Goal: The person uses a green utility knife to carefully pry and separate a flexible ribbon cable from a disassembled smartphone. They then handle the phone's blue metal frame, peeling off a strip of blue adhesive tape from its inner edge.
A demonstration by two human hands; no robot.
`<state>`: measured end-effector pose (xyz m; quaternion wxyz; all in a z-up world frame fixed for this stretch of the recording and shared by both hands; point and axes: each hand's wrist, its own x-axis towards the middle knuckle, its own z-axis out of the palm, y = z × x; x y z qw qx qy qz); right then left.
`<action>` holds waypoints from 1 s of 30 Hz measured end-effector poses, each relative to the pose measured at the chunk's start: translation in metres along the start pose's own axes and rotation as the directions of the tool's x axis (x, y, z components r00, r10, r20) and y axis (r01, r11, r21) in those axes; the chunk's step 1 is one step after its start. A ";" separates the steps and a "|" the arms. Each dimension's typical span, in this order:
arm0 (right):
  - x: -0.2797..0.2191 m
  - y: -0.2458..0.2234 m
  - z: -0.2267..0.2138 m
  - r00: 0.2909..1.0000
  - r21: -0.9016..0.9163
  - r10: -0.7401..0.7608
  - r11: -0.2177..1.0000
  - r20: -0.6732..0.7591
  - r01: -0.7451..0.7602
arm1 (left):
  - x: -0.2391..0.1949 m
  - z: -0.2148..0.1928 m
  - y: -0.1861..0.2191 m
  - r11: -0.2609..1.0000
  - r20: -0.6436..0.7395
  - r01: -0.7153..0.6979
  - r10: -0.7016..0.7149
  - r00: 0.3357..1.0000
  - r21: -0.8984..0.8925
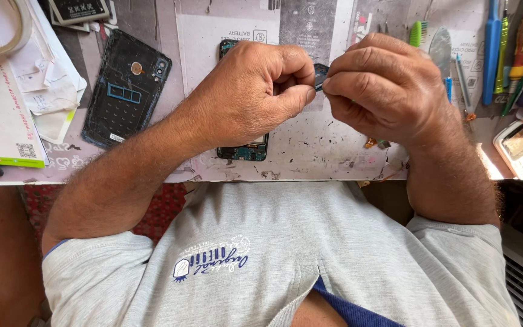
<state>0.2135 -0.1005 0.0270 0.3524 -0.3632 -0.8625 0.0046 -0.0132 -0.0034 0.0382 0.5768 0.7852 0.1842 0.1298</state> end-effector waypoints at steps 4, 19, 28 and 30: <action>0.004 -0.001 -0.002 0.998 0.009 0.062 0.998 0.012 -0.062 | 0.000 0.000 -0.003 1.000 0.003 -0.011 0.011 1.000 0.001; -0.003 -0.005 -0.010 0.944 0.238 0.308 0.914 0.118 -0.328 | 0.000 0.000 -0.005 0.999 -0.001 -0.032 0.032 0.999 0.009; -0.007 -0.002 -0.008 0.890 0.274 0.411 0.849 0.198 -0.453 | -0.001 0.001 -0.003 0.999 0.002 -0.008 0.008 1.000 0.037; -0.009 -0.003 -0.008 0.879 0.293 0.429 0.830 0.209 -0.474 | -0.001 0.001 -0.003 0.999 0.003 -0.020 0.020 1.000 0.040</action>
